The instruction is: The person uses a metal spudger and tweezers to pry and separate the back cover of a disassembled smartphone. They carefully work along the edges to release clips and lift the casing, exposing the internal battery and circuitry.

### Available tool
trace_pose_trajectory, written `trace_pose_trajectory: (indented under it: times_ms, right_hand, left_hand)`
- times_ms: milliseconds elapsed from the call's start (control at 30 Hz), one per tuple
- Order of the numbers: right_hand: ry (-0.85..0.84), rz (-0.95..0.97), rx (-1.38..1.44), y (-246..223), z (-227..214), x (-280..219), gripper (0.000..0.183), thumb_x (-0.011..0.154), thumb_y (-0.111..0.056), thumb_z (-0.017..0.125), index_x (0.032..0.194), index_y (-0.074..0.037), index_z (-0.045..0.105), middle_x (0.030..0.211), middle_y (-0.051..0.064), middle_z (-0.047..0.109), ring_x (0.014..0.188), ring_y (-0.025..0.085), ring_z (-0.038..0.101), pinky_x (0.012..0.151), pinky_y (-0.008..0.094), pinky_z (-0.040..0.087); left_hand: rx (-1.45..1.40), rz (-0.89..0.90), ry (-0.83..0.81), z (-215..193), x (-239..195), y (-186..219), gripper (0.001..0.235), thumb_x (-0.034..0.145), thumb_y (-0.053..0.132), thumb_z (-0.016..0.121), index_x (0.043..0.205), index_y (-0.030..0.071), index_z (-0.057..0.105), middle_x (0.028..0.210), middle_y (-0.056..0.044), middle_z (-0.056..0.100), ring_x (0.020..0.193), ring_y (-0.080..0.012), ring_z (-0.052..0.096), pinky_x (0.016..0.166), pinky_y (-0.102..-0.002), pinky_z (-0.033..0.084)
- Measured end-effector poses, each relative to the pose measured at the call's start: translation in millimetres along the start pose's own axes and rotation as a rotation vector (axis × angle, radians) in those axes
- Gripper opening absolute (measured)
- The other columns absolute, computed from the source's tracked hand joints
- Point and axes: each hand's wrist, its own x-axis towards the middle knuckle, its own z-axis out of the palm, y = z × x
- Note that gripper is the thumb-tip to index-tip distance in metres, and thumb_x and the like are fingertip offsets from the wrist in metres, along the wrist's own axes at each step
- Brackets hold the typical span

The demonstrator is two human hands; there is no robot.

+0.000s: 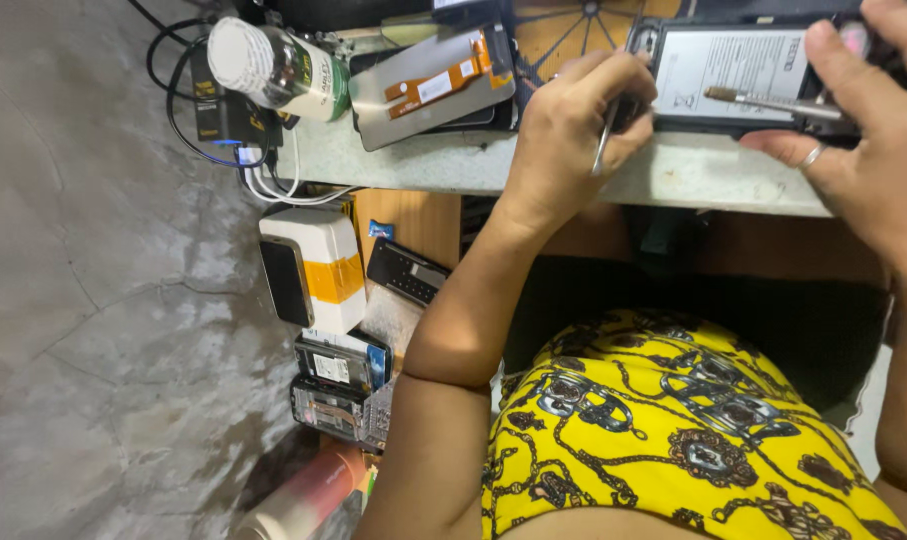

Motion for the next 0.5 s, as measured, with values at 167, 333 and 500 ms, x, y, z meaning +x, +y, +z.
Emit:
trace_pose_trajectory:
  times_ms: [167,333,500]
  right_hand:
    - [0.040,-0.048,-0.086,-15.5,-13.5,10.4,0.071,0.086,-0.028,0.099,0.141,0.000,0.065,0.152,0.020,0.048,0.136,0.035,0.054,0.116,0.038,0.049]
    - [0.016,-0.018,-0.079,-38.1,-30.6,22.1,0.072,0.084,-0.031,0.099,0.140,0.000,0.068,0.149,0.022,0.050,0.132,0.037,0.056,0.114,0.041,0.052]
    - [-0.015,0.008,-0.100,-50.4,-42.0,29.3,0.069,0.088,-0.033,0.096,0.142,-0.001,0.066,0.152,0.021,0.049,0.133,0.036,0.057,0.114,0.039,0.054]
  left_hand:
    - [-0.028,-0.025,0.033,0.1,2.0,3.0,0.020,0.085,0.005,0.080,0.097,0.008,0.065,0.101,-0.009,0.072,0.109,-0.0281,0.072,0.093,-0.036,0.057]
    - [-0.084,-0.028,-0.051,-11.6,3.7,-3.5,0.021,0.085,-0.005,0.072,0.101,0.007,0.067,0.108,-0.012,0.074,0.106,-0.0283,0.074,0.092,-0.037,0.060]
    - [-0.043,-0.052,-0.006,-15.3,1.0,0.3,0.031,0.089,-0.010,0.065,0.114,0.007,0.068,0.116,-0.013,0.073,0.103,-0.0271,0.075,0.089,-0.035,0.061]
